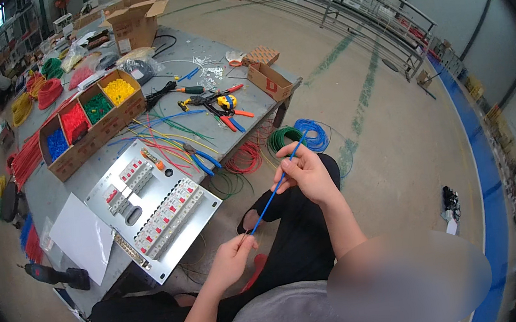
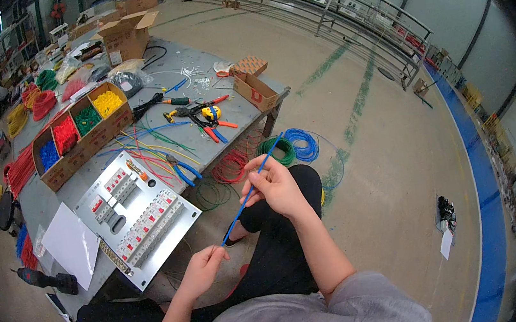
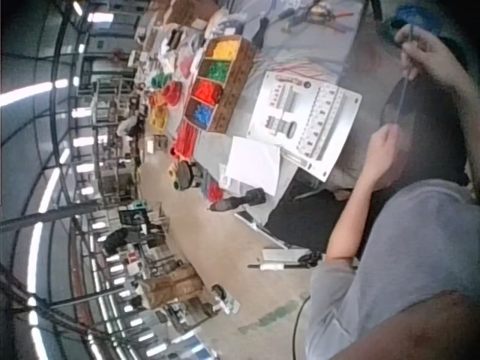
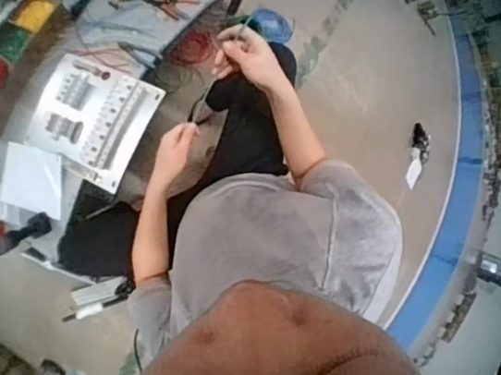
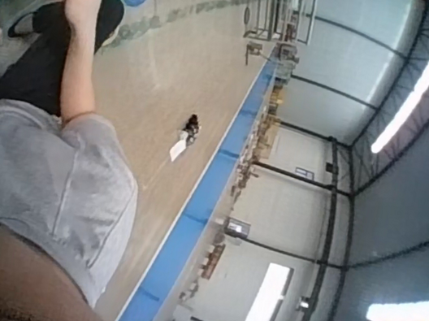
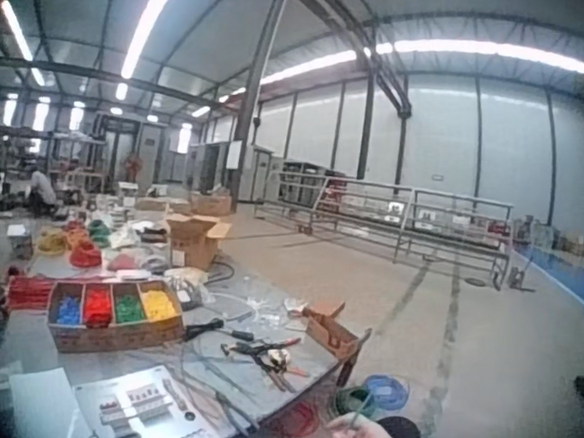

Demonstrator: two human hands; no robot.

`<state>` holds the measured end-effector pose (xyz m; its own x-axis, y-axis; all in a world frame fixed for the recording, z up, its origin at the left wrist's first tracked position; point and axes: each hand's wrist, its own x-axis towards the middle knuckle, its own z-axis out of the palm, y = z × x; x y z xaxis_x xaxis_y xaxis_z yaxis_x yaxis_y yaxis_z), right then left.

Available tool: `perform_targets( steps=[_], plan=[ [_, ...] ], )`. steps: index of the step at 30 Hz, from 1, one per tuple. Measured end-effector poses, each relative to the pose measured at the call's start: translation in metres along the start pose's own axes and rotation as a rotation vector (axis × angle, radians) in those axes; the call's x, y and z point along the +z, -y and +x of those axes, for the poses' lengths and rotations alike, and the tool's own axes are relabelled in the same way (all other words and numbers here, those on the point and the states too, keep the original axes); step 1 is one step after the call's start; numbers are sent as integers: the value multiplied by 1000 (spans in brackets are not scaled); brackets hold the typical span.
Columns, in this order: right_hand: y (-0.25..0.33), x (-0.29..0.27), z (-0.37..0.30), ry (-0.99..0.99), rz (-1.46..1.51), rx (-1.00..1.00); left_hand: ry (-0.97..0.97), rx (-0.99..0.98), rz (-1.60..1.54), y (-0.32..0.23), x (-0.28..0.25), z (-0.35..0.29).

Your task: The person strips the ends of blue electrical wires using pliers and inserts them into terminals on a metal electrical panel. The person repeats this process for multiple wires, securing each one into the panel's terminal blocks.

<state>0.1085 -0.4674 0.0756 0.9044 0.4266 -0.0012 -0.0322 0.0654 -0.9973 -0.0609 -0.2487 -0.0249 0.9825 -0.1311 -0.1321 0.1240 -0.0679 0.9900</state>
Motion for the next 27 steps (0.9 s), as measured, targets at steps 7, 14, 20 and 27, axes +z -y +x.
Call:
perform_targets(
  steps=[7, 14, 20, 27],
  plan=[
    [-7, -2, 4, 20, 96, -104, -31, -13, -42, -7, -3, 0],
    [-16, -8, 3, -61, 414, 67, -133, 82, 7, -3, -4, -2],
    [-28, -13, 0, -178, 283, -37, -88, 25, 67, -4, -5, -3],
    [-24, -12, 2, -152, 321, -52, -91, 61, 74, -9, -7, -3]
  ],
)
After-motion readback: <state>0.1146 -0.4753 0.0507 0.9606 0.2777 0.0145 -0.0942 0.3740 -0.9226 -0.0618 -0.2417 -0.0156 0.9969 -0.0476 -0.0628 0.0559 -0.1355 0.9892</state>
